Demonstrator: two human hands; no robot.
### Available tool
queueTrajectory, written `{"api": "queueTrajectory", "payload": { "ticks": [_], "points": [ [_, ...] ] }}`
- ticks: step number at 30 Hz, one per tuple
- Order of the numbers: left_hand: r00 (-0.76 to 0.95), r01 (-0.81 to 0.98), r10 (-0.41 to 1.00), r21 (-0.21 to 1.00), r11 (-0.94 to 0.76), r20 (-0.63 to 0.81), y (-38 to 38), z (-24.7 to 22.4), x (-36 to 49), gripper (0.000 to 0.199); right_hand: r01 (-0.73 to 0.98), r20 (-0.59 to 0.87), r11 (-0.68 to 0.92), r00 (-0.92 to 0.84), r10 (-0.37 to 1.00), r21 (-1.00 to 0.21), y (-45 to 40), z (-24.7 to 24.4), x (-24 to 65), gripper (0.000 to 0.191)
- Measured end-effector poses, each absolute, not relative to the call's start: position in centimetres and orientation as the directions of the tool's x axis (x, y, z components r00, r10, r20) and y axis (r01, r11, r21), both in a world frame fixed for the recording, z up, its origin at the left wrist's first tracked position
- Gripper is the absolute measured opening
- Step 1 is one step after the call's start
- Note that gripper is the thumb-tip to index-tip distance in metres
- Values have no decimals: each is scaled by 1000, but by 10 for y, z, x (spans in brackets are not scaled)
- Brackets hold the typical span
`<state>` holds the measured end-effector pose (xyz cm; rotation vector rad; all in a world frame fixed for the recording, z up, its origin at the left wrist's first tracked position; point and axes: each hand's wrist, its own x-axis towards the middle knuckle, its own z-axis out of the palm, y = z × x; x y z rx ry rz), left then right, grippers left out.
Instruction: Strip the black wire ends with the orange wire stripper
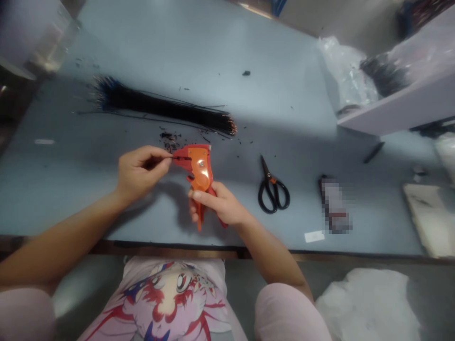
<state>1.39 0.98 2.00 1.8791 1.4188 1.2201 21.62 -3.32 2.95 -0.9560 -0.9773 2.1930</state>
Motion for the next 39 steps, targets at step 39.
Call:
{"api": "queueTrajectory", "payload": {
  "ticks": [39],
  "points": [
    [-20, 579, 883, 726, -371, 468, 24, 18, -2, 9, -41, -558, -666, -508, 656, -745, -23, 26, 224, 36]
  ]
}}
